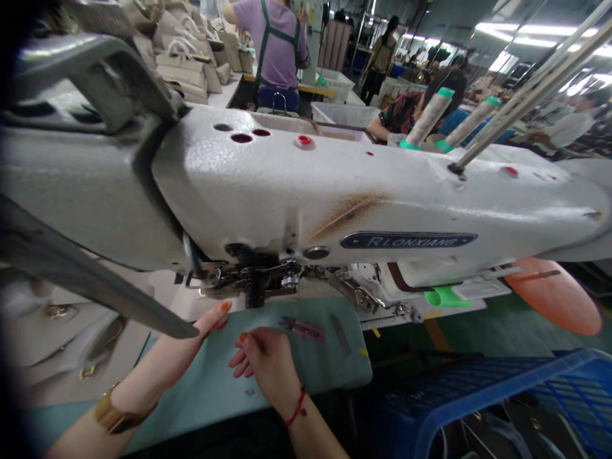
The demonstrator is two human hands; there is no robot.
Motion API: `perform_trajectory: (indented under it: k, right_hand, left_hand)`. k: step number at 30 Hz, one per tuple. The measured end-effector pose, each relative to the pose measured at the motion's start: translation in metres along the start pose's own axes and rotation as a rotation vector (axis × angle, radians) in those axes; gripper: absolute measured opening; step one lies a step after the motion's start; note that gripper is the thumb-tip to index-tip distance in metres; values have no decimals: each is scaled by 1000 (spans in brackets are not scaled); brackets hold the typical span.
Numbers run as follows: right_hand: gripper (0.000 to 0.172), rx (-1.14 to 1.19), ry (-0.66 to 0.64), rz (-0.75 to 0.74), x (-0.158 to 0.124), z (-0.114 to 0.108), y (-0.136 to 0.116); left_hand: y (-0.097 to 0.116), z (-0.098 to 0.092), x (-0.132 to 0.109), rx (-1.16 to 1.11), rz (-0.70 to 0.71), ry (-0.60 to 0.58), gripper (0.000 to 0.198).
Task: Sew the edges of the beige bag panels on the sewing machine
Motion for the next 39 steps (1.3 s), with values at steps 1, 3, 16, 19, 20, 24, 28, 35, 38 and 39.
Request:
perform_trajectory:
  k: [1,3,16,19,20,24,28,35,38,39]
  right_hand:
    - [48,-13,3,17,-1,-1,7]
    - [43,-39,17,58,-2,-2,20]
    - [27,-97,16,74,-2,-2,34]
    - [27,-108,10,68,-2,-2,37]
    - [27,-109,7,63,-2,-2,36]
    - [28,-110,3,46,-2,-3,31]
    - [28,-114,-10,43,-2,-2,30]
    - [29,-153,-37,-7,-1,-2,24]
    - [29,-153,-48,-14,-1,-2,24]
    - [29,-150,-50,-17,-1,-2,24]
  left_hand:
    - [1,0,2,22,18,-1,34]
    - [2,2,6,100,41,-18,40]
    - [39,-1,5,278,153,85,34]
    - [43,-2,6,290,197,114,35]
    - [44,-2,6,295,206,124,36]
    - [45,-1,5,301,223,125,40]
    - [48,2,3,290,262,113,45]
    - [34,0,4,311,212,209,50]
    - [28,1,2,290,204,243,52]
    - [26,2,1,282,197,244,54]
Point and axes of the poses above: each hand's wrist, its own x-axis towards the middle knuckle, its own z-axis out of the palm, y = z × x, the point moved 8 cm from there along x, towards the middle knuckle, and after that the axes turned 9 degrees about -z, right-handed, at the moved point
